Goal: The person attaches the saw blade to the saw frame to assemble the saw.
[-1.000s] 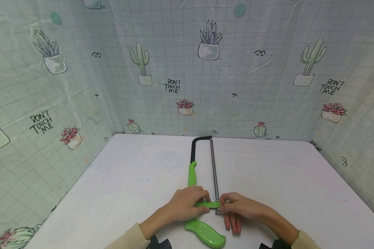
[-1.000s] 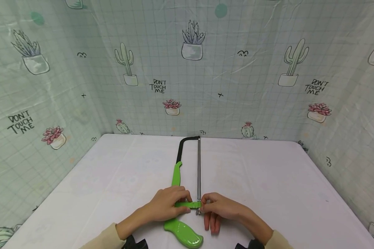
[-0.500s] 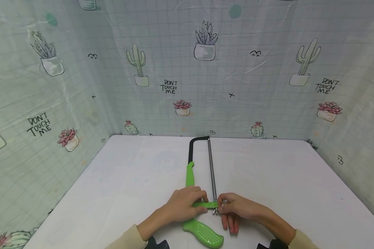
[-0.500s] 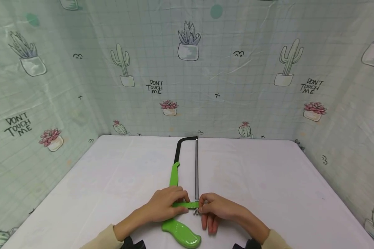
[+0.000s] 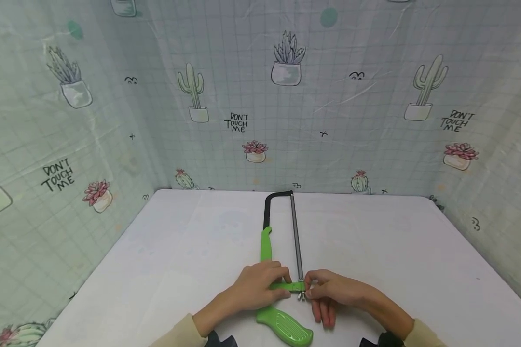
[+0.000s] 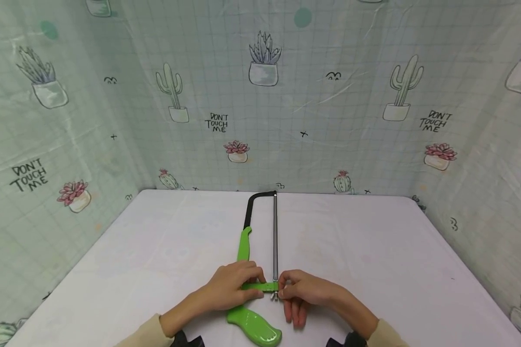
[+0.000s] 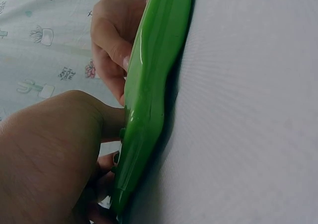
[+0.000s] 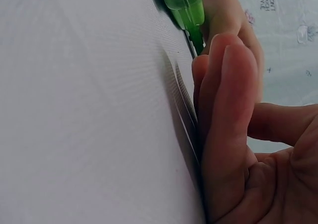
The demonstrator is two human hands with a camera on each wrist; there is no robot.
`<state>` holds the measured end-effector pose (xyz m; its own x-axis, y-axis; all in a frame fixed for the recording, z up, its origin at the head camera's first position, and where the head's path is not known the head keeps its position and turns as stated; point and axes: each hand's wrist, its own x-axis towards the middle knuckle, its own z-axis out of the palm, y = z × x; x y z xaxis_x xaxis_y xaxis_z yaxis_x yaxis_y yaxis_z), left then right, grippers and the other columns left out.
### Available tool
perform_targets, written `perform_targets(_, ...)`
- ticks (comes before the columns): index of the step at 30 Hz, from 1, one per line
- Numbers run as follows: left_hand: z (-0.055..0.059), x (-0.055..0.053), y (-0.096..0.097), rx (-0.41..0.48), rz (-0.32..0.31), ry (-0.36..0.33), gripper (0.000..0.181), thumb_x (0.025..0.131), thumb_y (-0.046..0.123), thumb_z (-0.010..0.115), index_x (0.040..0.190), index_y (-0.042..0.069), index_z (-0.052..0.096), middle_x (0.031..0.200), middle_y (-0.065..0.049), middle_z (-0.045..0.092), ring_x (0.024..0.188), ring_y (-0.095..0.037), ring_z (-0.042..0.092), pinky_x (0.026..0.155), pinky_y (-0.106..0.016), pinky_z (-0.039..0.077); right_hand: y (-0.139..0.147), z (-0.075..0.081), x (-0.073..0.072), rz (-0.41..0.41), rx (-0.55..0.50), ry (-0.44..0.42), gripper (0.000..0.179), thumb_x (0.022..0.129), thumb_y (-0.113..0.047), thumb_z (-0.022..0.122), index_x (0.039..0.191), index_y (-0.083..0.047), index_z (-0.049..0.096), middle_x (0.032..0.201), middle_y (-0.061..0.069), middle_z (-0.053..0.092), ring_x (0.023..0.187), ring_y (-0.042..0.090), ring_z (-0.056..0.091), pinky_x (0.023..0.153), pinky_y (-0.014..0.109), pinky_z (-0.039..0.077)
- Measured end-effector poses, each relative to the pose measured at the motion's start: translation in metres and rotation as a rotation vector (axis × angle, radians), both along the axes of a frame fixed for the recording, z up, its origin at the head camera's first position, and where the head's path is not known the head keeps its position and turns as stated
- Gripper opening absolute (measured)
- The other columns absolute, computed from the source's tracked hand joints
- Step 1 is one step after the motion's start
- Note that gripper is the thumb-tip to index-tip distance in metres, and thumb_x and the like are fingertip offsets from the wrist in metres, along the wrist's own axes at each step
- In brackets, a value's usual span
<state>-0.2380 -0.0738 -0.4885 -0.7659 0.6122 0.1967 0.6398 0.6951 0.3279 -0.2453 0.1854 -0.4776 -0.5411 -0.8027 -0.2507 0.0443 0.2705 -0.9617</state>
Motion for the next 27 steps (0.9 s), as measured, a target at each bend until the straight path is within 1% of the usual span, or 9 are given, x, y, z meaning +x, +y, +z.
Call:
perform_targets(5,-0.0032,-0.0006,0.0010,-0.006,-0.006,-0.002,0.016,0.093,0.048,0.070,0.102,0.035,0.069,0.087,0.019,0.056,0.079,0.003,0.048,0.059,-0.020,0.039,0.0010,-0.0039,0.0017,-0.025,-0.007,-0.008,0.015,0.103,-0.012,0.050,0.108,0.001,0.053,0.069,0.007,0.072,0.050,0.009,0.067,0.048,0.025,0.055)
perform_targets(9,-0.0056,-0.0001,0.0037,-0.013,-0.020,-0.005,0.016,0.093,0.049,0.069,0.102,0.035,0.069,0.088,0.019,0.056,0.080,0.003,0.048,0.060,-0.019,0.039,0.0037,-0.0077,0.0053,-0.049,-0.004,-0.009,0.014,0.102,-0.012,0.051,0.106,0.001,0.054,0.067,0.006,0.072,0.049,0.009,0.066,0.048,0.025,0.054)
perform_targets(12,-0.0058,0.0015,0.0054,-0.017,-0.024,-0.002,0.017,0.093,0.049,0.069,0.103,0.035,0.069,0.088,0.019,0.055,0.080,0.003,0.048,0.060,-0.019,0.038,0.0051,-0.0084,0.0063,-0.052,-0.005,-0.012,0.014,0.102,-0.012,0.051,0.106,0.001,0.054,0.067,0.006,0.071,0.049,0.008,0.066,0.048,0.025,0.054)
perform_targets(19,-0.0002,0.0058,0.0027,-0.019,-0.002,0.005,0.016,0.092,0.047,0.071,0.101,0.034,0.068,0.087,0.019,0.055,0.078,0.004,0.047,0.058,-0.018,0.037,0.0019,-0.0056,0.0056,-0.044,-0.011,-0.010,0.014,0.101,-0.013,0.052,0.104,0.001,0.054,0.067,0.006,0.071,0.048,0.008,0.066,0.048,0.025,0.054)
perform_targets(23,0.0028,0.0050,0.0010,-0.017,0.002,0.006,0.016,0.093,0.047,0.070,0.102,0.034,0.068,0.086,0.019,0.054,0.078,0.003,0.047,0.058,-0.019,0.037,-0.0009,-0.0034,0.0035,-0.050,0.005,-0.011,0.013,0.100,-0.012,0.051,0.104,0.000,0.054,0.066,0.007,0.071,0.048,0.008,0.066,0.047,0.026,0.054)
perform_targets(27,0.0031,0.0034,0.0005,-0.011,0.004,0.009,0.017,0.093,0.047,0.070,0.102,0.034,0.068,0.086,0.019,0.055,0.078,0.002,0.047,0.058,-0.019,0.037,-0.0023,-0.0022,0.0017,-0.060,0.015,-0.006,0.013,0.100,-0.011,0.052,0.104,0.001,0.055,0.066,0.008,0.071,0.047,0.010,0.066,0.046,0.026,0.054)
